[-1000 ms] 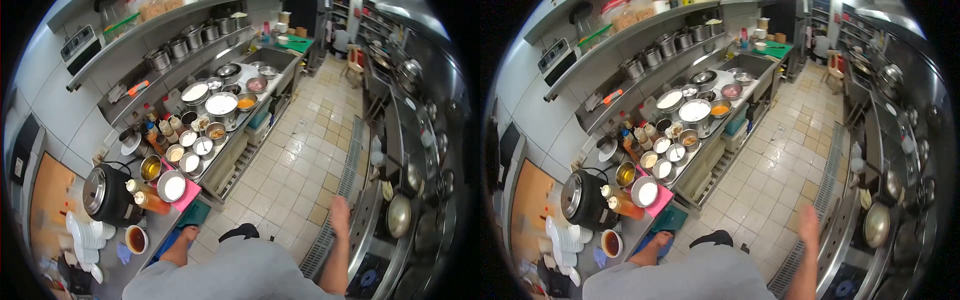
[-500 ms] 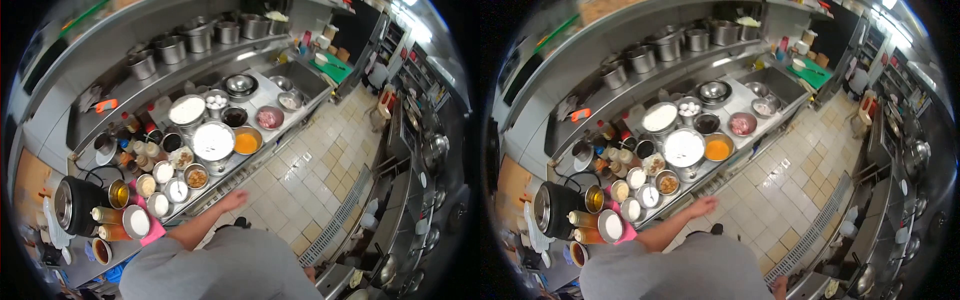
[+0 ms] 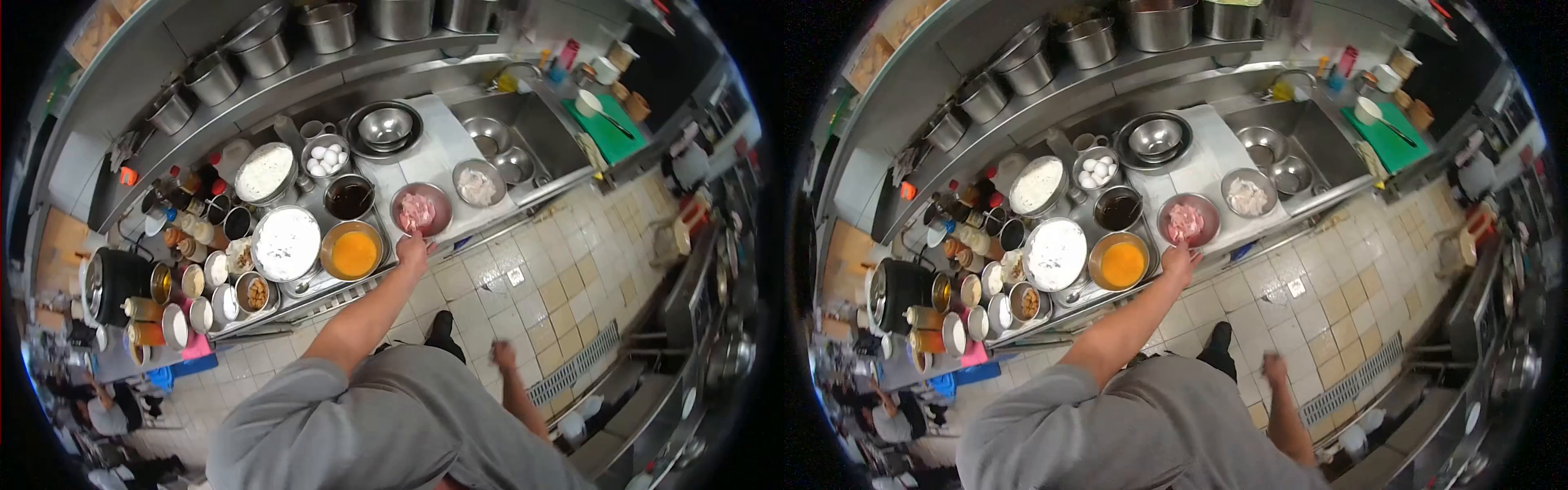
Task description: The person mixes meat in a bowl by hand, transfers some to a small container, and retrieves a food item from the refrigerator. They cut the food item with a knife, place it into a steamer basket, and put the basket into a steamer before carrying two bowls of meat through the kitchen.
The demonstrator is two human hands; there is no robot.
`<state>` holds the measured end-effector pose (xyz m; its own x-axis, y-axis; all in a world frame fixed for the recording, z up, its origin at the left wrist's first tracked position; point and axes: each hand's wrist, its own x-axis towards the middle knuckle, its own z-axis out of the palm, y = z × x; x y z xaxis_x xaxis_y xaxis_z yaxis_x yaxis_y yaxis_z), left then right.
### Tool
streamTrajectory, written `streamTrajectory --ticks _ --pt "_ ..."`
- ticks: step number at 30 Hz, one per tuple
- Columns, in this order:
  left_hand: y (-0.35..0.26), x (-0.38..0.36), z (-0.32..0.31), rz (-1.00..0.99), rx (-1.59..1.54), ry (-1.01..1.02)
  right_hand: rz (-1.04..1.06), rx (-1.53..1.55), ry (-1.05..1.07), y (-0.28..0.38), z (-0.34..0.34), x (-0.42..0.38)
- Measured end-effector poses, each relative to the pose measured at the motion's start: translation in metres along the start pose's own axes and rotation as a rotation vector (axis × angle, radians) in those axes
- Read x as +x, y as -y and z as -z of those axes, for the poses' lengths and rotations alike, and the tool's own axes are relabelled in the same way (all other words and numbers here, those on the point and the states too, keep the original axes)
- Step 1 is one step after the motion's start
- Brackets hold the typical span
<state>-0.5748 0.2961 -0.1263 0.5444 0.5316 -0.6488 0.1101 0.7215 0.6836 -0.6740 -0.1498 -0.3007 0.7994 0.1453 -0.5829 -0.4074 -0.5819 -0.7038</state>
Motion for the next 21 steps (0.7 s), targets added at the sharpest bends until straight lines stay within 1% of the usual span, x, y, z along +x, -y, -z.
streamTrajectory --ticks 1,2,3,4,5,6,7,8,9,10,12,14,16,17,18,19,20,21 --pt "-0.002 -0.006 -0.004 -0.054 -0.048 0.022 0.093 -0.119 0.006 0.069 0.026 0.047" --pt "-0.002 -0.013 -0.003 -0.116 -0.106 0.034 0.167 0.234 0.049 0.137 0.039 0.075" --pt "0.011 0.001 0.015 -0.12 0.082 0.107 0.155 0.34 0.11 0.194 0.057 0.088" --pt "0.033 0.011 0.025 -0.181 0.083 0.128 0.156 0.435 0.208 0.261 0.063 0.106" --pt "-0.001 -0.057 0.009 -0.029 -0.191 0.125 0.159 0.422 0.308 0.298 0.068 0.13" --pt "0.027 -0.039 0.019 -0.105 -0.331 0.094 0.214 0.475 0.423 0.332 0.067 0.141" --pt "0.038 -0.047 0.034 -0.133 -0.308 0.13 0.093 0.506 0.501 0.356 0.061 0.173" --pt "0.033 -0.075 0.041 -0.167 -0.315 0.137 0.119 0.543 0.724 0.345 0.05 0.249" --pt "0.02 -0.111 0.048 -0.179 -0.402 0.171 -0.038 0.597 0.51 0.384 0.031 0.237" --pt "0.013 -0.148 0.053 -0.17 -0.471 0.245 0.001 0.503 0.472 0.399 0.026 0.244" --pt "0.013 -0.204 0.082 -0.228 -0.42 0.104 0.091 0.52 0.399 0.395 0.004 0.297" --pt "0.005 -0.28 0.104 -0.295 -0.479 -0.012 0.198 0.621 0.194 0.403 -0.008 0.287" --pt "0.035 -0.317 0.153 -0.35 -0.468 -0.249 0.208 0.677 0.118 0.386 -0.021 0.349" --pt "0.057 -0.333 0.186 -0.379 -0.477 -0.349 0.042 0.462 -0.121 0.438 -0.021 0.243" --pt "0.08 -0.349 0.214 -0.397 -0.486 -0.448 -0.167 0.271 -0.315 0.504 -0.019 0.096" --pt "0.087 -0.381 0.227 -0.465 -0.564 -0.555 -0.14 0.258 -0.301 0.506 -0.018 0.08" --pt "0.092 -0.412 0.243 -0.533 -0.64 -0.661 -0.024 0.266 -0.213 0.503 -0.017 0.069" --pt "0.111 -0.431 0.265 -0.551 -0.663 -0.667 0.089 0.277 -0.122 0.497 -0.018 0.061"
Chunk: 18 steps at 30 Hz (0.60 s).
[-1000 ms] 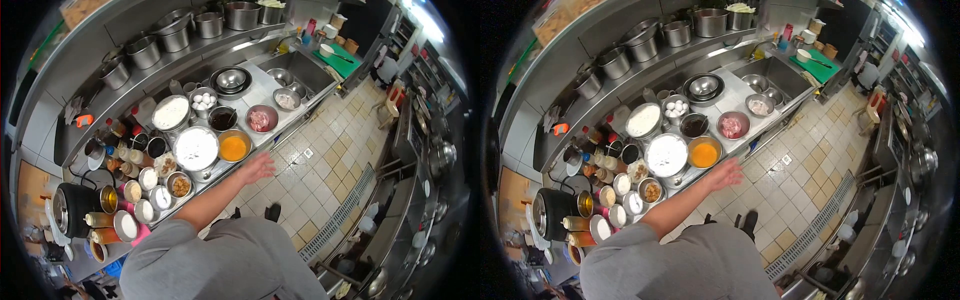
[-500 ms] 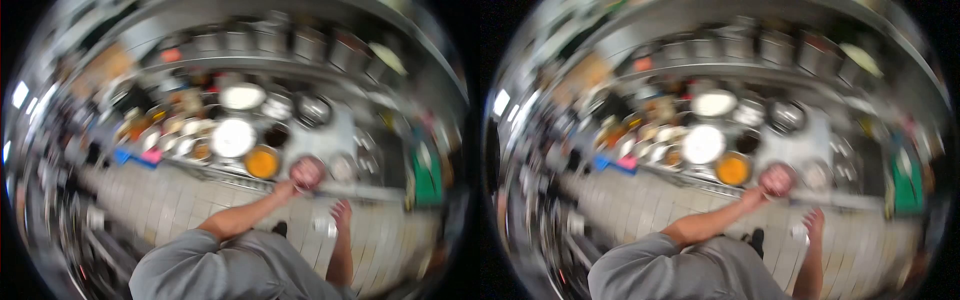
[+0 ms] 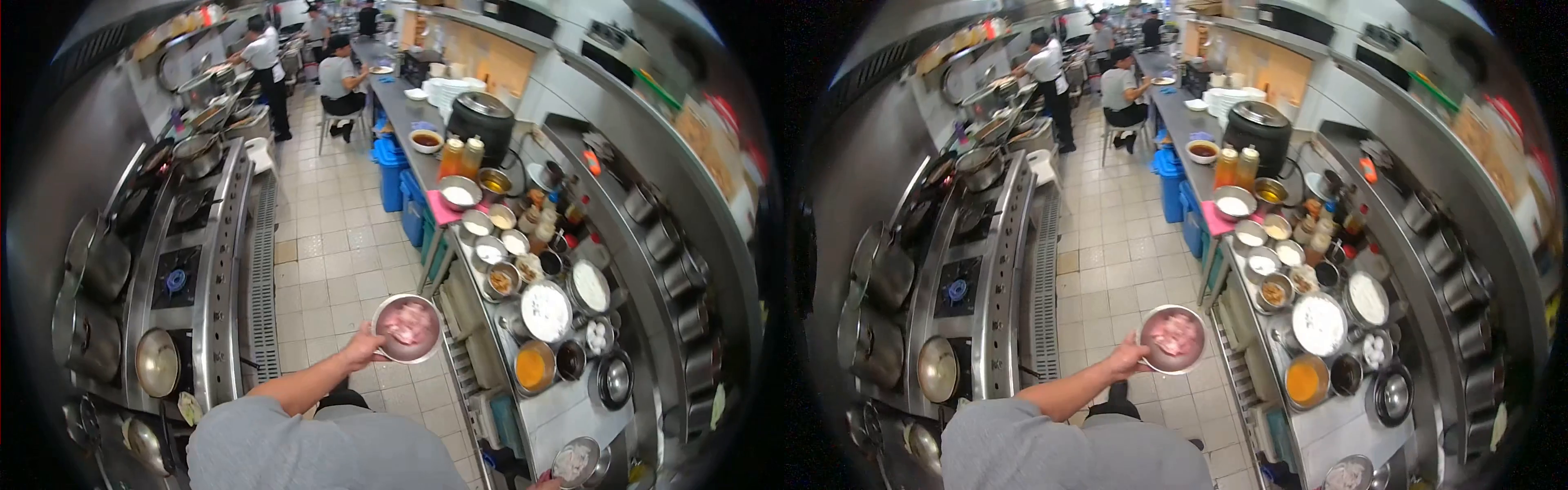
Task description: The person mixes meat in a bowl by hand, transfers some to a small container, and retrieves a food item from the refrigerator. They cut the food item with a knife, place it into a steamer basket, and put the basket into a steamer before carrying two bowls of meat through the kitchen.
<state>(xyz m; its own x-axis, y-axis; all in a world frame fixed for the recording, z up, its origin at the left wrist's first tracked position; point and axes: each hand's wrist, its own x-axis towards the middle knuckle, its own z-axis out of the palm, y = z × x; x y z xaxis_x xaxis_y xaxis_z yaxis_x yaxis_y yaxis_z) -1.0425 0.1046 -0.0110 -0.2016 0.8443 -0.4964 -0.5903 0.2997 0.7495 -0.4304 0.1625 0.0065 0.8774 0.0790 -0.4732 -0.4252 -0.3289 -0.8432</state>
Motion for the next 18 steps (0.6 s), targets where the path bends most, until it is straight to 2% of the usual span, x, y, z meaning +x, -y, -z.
streamTrajectory --ticks 2,4,5,7,8,9,11,14,18 --pt "-0.015 0.008 0.073 -0.162 -0.068 -0.109 0.179 0.047 0.197 -0.022 0.009 -0.016" --pt "-0.032 0.007 0.137 -0.164 -0.177 -0.144 0.34 0.09 0.373 -0.047 0.02 -0.046" --pt "-0.05 0.012 0.167 -0.18 -0.274 -0.177 0.336 0.096 0.383 -0.055 0.007 -0.07" --pt "-0.068 0.008 0.22 -0.214 -0.332 -0.194 0.279 -0.075 0.556 -0.054 -0.012 -0.121" --pt "-0.088 0.004 0.241 -0.238 -0.337 -0.17 0.264 -0.067 0.602 -0.049 -0.022 -0.194" --pt "-0.11 -0.001 0.259 -0.269 -0.337 -0.147 0.26 -0.081 0.619 -0.06 -0.038 -0.213" --pt "-0.141 -0.008 0.285 -0.269 -0.366 -0.197 0.35 -0.2 0.808 -0.086 -0.073 -0.258" --pt "-0.156 0.019 0.345 -0.182 -0.467 -0.09 0.298 -0.22 0.944 -0.133 -0.129 -0.326" --pt "-0.222 0.049 0.36 -0.181 -0.533 -0.062 0.279 -0.351 1.206 -0.172 -0.211 -0.421"
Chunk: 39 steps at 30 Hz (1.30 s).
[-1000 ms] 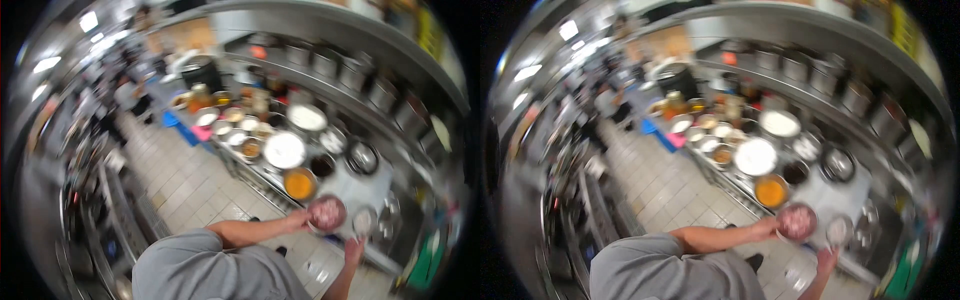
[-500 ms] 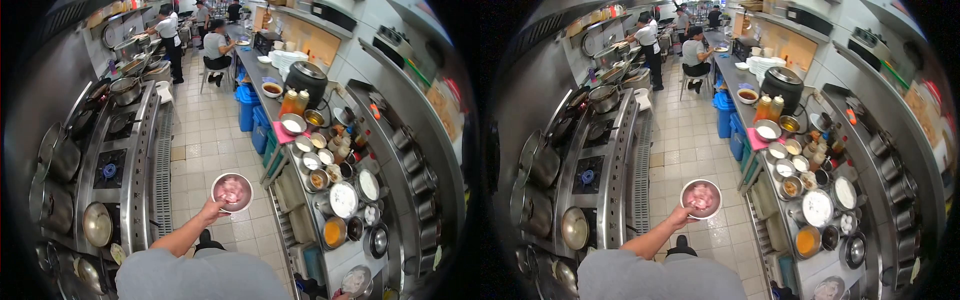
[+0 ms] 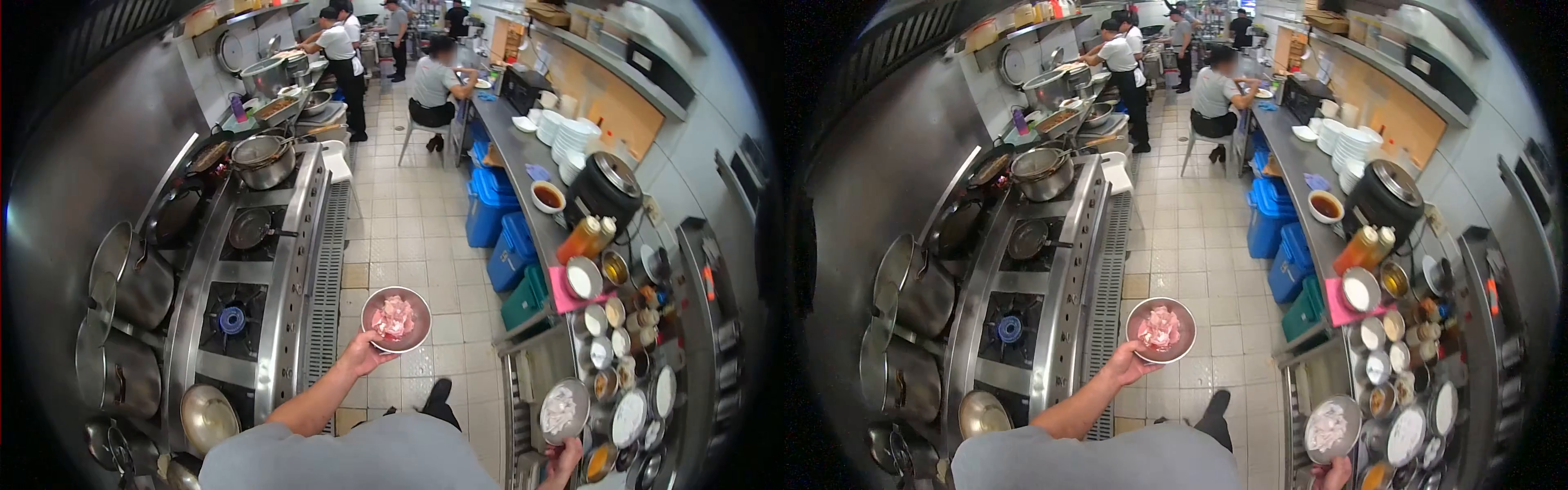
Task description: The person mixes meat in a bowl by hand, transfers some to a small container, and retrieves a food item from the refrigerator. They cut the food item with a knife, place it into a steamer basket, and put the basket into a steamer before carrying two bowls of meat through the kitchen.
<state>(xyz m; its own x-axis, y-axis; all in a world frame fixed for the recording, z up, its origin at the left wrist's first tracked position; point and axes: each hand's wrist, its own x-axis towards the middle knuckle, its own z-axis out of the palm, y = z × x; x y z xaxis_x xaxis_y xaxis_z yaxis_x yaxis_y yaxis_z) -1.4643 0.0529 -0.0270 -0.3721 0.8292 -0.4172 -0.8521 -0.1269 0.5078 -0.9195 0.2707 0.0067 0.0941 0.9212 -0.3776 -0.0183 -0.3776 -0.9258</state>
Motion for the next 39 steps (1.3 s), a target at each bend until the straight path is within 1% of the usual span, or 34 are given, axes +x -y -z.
streamTrajectory --ticks 2,3,4,5,7,9,11,13,15,16,18,19,20,22,23,25,26,27,29,31,33,35,36,37,39 --pt "-0.02 0.037 -0.005 -0.002 -0.051 0.007 -0.016 -0.089 0.159 0.029 -0.074 0.013" --pt "-0.033 0.056 -0.013 0.003 -0.099 0.029 -0.021 -0.092 0.18 0.032 -0.105 0.035" --pt "-0.046 0.072 -0.023 -0.012 -0.076 -0.004 -0.007 -0.07 0.296 0.036 -0.134 0.059" --pt "-0.058 0.096 -0.019 -0.024 -0.08 -0.018 0.005 -0.05 0.408 0.041 -0.162 0.081" --pt "-0.08 0.142 -0.014 0.023 -0.18 0.004 0.006 -0.132 0.473 0.063 -0.234 0.131" --pt "-0.111 0.181 -0.017 -0.012 -0.185 -0.064 -0.005 -0.224 0.582 0.084 -0.315 0.174" --pt "-0.148 0.219 -0.023 -0.082 -0.204 -0.128 0.082 -0.297 0.666 0.108 -0.411 0.217" --pt "-0.185 0.252 -0.024 -0.158 -0.18 -0.087 0.064 -0.369 0.774 0.145 -0.517 0.237" --pt "-0.217 0.285 -0.016 -0.205 -0.264 -0.093 0.195 -0.382 0.889 0.166 -0.615 0.26" --pt "-0.238 0.301 -0.016 -0.241 -0.268 -0.111 0.195 -0.411 0.922 0.175 -0.663 0.271" --pt "-0.276 0.336 -0.012 -0.299 -0.271 -0.113 0.16 -0.321 1.01 0.188 -0.76 0.288" --pt "-0.294 0.357 -0.009 -0.31 -0.285 -0.122 0.158 -0.334 1.025 0.197 -0.804 0.292" --pt "-0.313 0.379 -0.006 -0.325 -0.277 -0.133 0.127 -0.266 1.058 0.207 -0.844 0.292" --pt "-0.35 0.43 0.008 -0.292 -0.283 -0.122 0.063 -0.149 1.103 0.216 -0.907 0.311" --pt "-0.367 0.463 0.01 -0.282 -0.291 -0.101 0.081 -0.158 1.087 0.218 -0.933 0.33" --pt "-0.412 0.523 0.007 -0.318 -0.306 -0.13 -0.056 -0.04 1.15 0.227 -0.981 0.364" --pt "-0.437 0.551 0.003 -0.278 -0.308 -0.118 -0.051 -0.06 1.065 0.235 -1.0 0.378" --pt "-0.465 0.583 -0.003 -0.276 -0.298 -0.101 -0.036 -0.048 1.058 0.244 -1.019 0.394" --pt "-0.518 0.649 -0.02 -0.242 -0.308 -0.043 0.066 -0.186 0.851 0.262 -1.046 0.427" --pt "-0.565 0.726 -0.026 -0.184 -0.288 -0.047 0.081 -0.213 0.774 0.272 -1.06 0.472" --pt "-0.614 0.805 -0.036 -0.209 -0.334 0.038 0.099 -0.227 0.707 0.276 -1.085 0.517" --pt "-0.666 0.869 -0.044 -0.208 -0.306 0.009 0.1 -0.278 0.56 0.27 -1.117 0.56" --pt "-0.689 0.902 -0.048 -0.226 -0.296 0.056 0.104 -0.294 0.495 0.267 -1.138 0.58" --pt "-0.71 0.935 -0.049 -0.245 -0.291 0.103 0.101 -0.29 0.478 0.262 -1.162 0.603" --pt "-0.759 0.995 -0.04 -0.186 -0.311 0.096 0.204 -0.486 0.455 0.278 -1.236 0.628"
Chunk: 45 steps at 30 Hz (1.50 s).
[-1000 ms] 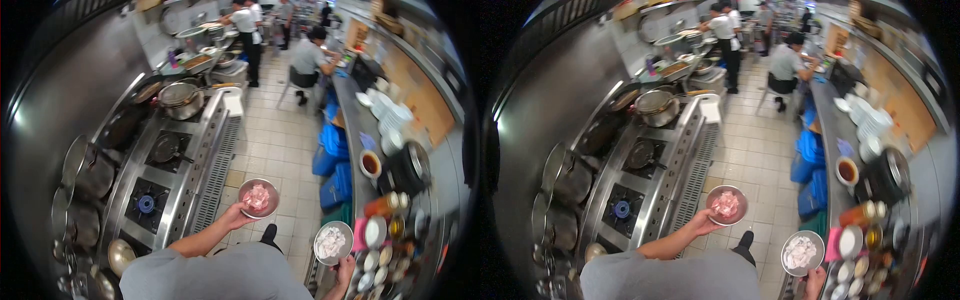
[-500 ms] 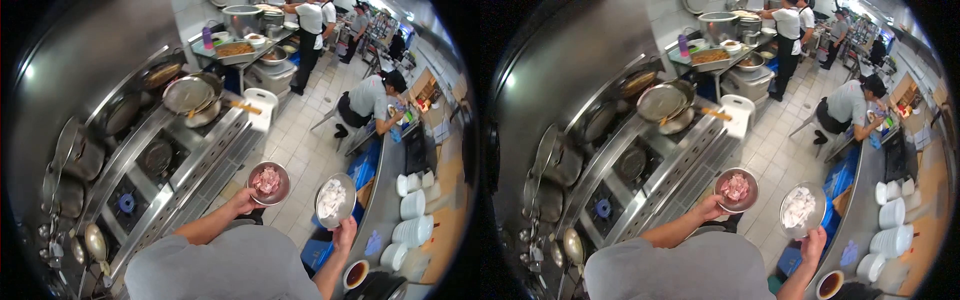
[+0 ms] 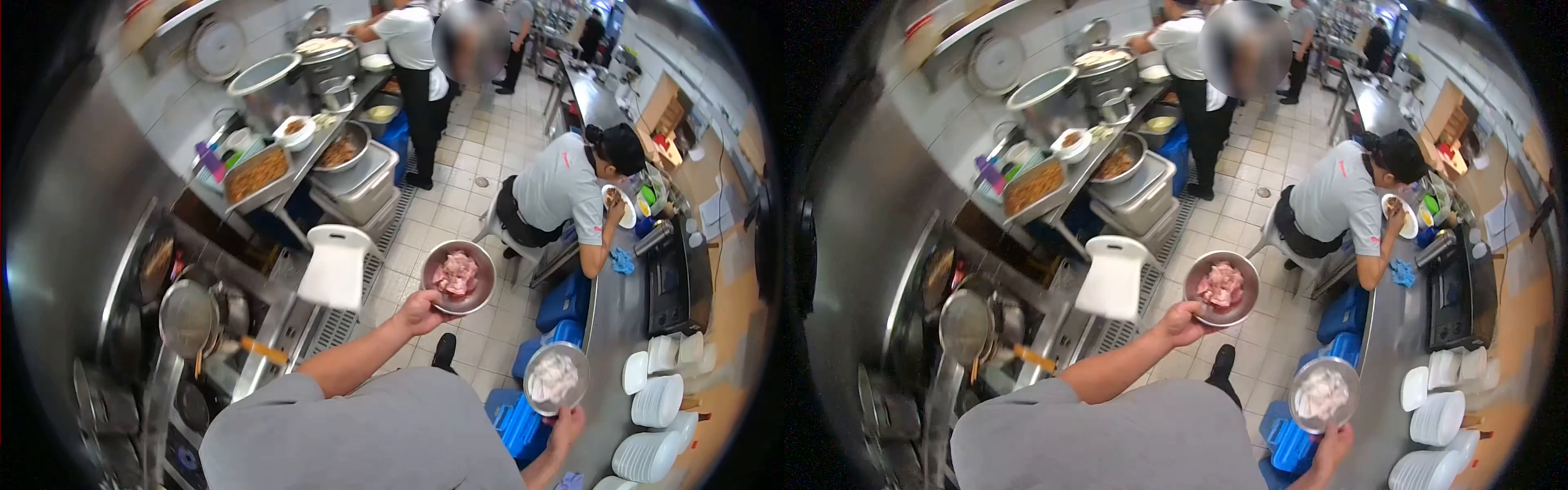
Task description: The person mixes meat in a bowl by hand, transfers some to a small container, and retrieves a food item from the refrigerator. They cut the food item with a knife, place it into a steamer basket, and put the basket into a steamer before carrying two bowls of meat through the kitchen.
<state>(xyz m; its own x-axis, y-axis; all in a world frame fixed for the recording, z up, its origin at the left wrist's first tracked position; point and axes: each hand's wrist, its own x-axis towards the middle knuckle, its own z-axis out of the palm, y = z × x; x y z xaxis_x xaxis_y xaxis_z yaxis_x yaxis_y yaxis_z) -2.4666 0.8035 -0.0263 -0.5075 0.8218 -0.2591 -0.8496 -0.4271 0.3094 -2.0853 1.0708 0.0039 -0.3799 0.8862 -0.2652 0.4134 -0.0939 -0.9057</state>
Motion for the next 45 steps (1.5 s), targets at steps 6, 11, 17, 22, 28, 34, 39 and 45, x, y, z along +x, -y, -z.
streamTrajectory --ticks 6,11,17,22,28,34,39,45 --pt "-0.112 0.133 -0.013 -0.08 0.089 -0.153 0.013 0.094 0.324 0.153 -0.165 0.17" --pt "-0.227 0.23 0.006 -0.145 0.148 -0.237 0.043 0.22 0.452 0.248 -0.316 0.291" --pt "-0.383 0.402 0.038 -0.058 0.207 -0.163 -0.037 0.52 0.501 0.323 -0.461 0.417" --pt "-0.483 0.571 -0.011 0.075 0.277 -0.125 -0.042 0.44 0.241 0.379 -0.531 0.496" --pt "-0.534 0.794 -0.078 0.188 0.3 0.004 -0.121 0.512 -0.028 0.44 -0.574 0.574" --pt "-0.577 1.001 -0.133 0.276 0.274 0.041 -0.095 0.496 -0.032 0.482 -0.633 0.755" --pt "-0.631 1.157 -0.167 0.205 0.252 -0.007 -0.023 0.37 0.058 0.579 -0.682 0.937" --pt "-0.705 1.352 -0.188 0.028 0.165 -0.047 0.046 0.497 0.24 0.694 -0.735 1.131"
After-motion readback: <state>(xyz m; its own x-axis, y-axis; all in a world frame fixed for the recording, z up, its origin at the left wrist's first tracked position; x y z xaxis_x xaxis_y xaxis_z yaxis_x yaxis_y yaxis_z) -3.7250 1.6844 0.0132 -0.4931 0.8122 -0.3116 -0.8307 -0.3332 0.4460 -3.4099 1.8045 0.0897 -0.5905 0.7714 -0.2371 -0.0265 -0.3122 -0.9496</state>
